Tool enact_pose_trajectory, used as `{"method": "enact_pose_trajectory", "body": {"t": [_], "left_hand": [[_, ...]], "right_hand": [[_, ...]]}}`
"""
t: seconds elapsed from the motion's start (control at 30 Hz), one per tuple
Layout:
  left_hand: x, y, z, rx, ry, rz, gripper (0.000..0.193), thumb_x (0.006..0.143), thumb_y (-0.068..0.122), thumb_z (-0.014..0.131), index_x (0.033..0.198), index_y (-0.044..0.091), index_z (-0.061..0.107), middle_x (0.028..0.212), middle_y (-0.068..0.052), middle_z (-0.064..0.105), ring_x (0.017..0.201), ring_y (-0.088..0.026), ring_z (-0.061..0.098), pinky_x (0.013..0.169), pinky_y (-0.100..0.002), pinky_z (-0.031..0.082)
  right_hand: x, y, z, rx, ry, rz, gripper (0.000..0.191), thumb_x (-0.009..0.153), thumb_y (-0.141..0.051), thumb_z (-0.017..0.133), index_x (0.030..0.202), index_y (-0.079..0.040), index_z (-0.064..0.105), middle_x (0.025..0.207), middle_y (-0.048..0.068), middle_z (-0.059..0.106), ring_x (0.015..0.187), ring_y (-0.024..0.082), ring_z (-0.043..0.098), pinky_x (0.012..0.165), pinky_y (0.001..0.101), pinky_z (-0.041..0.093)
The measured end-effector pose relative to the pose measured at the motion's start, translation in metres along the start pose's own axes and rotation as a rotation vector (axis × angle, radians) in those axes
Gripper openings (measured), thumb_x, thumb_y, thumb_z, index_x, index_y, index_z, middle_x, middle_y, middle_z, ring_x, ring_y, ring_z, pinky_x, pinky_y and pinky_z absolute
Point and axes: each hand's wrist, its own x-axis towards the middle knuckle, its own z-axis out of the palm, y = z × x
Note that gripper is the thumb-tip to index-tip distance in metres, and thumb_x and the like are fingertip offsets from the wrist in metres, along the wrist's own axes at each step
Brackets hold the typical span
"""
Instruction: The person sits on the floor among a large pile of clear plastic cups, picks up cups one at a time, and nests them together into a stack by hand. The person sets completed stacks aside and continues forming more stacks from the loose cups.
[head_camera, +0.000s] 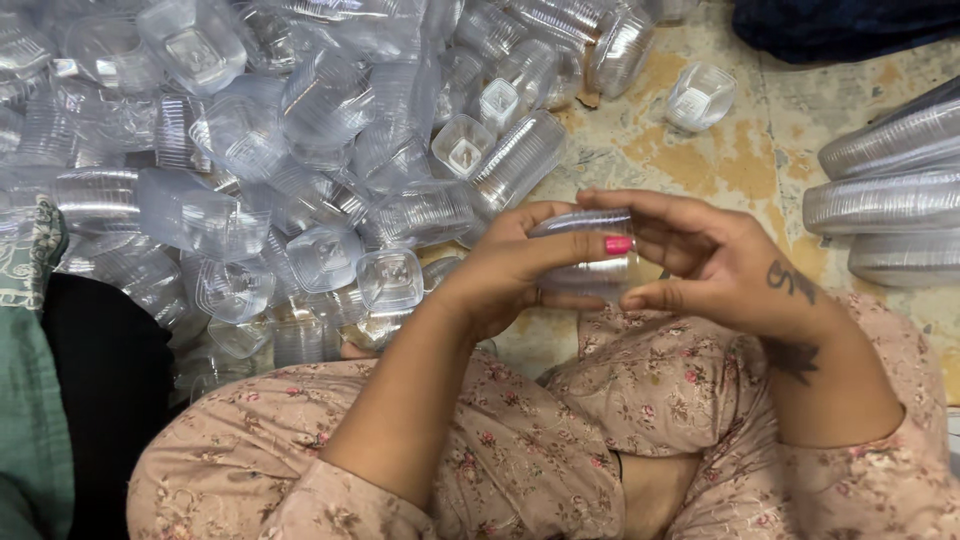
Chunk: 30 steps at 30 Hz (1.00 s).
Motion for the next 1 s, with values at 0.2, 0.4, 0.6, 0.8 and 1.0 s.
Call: {"method": "enact_pose_trajectory", "body": {"t": [0.2, 0.4, 0.6, 0.8, 1.0], "left_hand": [[0.0, 0.005, -0.009, 0.437, 0.228, 0.038, 0.078, 0.061, 0.049, 0.088, 0.117, -0.001, 0.068, 0.106, -0.019, 0.079, 0.094, -0.028, 0.081, 0.08, -0.036, 0.065], [0.004, -0.002, -0.014, 0.486, 0.066, 0.008, 0.071, 0.065, 0.054, 0.08, 0.115, 0.003, 0.074, 0.104, -0.013, 0.079, 0.091, -0.024, 0.079, 0.081, -0.033, 0.062], [0.012, 0.009, -0.031, -0.202, 0.406, 0.395, 0.051, 0.082, 0.034, 0.082, 0.116, -0.002, 0.067, 0.11, -0.016, 0.071, 0.09, -0.023, 0.074, 0.08, -0.041, 0.064], [0.014, 0.002, -0.035, -0.427, 0.386, 0.353, 0.06, 0.077, 0.032, 0.08, 0.128, 0.003, 0.067, 0.106, -0.009, 0.074, 0.091, -0.017, 0.072, 0.079, -0.032, 0.06], [0.016, -0.005, -0.03, -0.013, 0.586, 0.351, 0.051, 0.077, 0.023, 0.08, 0.125, 0.01, 0.065, 0.107, -0.007, 0.071, 0.097, -0.015, 0.068, 0.084, -0.032, 0.054]], "right_hand": [[0.01, 0.01, 0.02, -0.203, -0.015, -0.058, 0.08, 0.082, -0.006, 0.078, 0.152, 0.001, 0.04, 0.16, 0.021, 0.045, 0.143, 0.033, 0.052, 0.109, 0.0427, 0.047], [0.008, 0.014, 0.024, -0.136, 0.024, -0.176, 0.089, 0.078, -0.022, 0.089, 0.151, -0.005, 0.041, 0.16, 0.015, 0.043, 0.146, 0.03, 0.048, 0.117, 0.0457, 0.044], [0.034, 0.049, 0.014, 0.064, 0.186, -0.152, 0.092, 0.082, -0.047, 0.081, 0.154, -0.008, 0.041, 0.151, 0.016, 0.048, 0.144, 0.03, 0.046, 0.118, 0.0484, 0.045], [0.056, 0.087, 0.051, -1.046, -0.112, -0.13, 0.053, 0.091, -0.03, 0.072, 0.14, -0.015, 0.056, 0.134, 0.016, 0.064, 0.119, 0.036, 0.063, 0.102, 0.0457, 0.053], [0.059, 0.105, 0.043, -1.239, -0.037, 0.28, 0.047, 0.084, -0.014, 0.066, 0.127, 0.001, 0.055, 0.115, 0.024, 0.064, 0.092, 0.042, 0.069, 0.079, 0.0507, 0.056]]}}
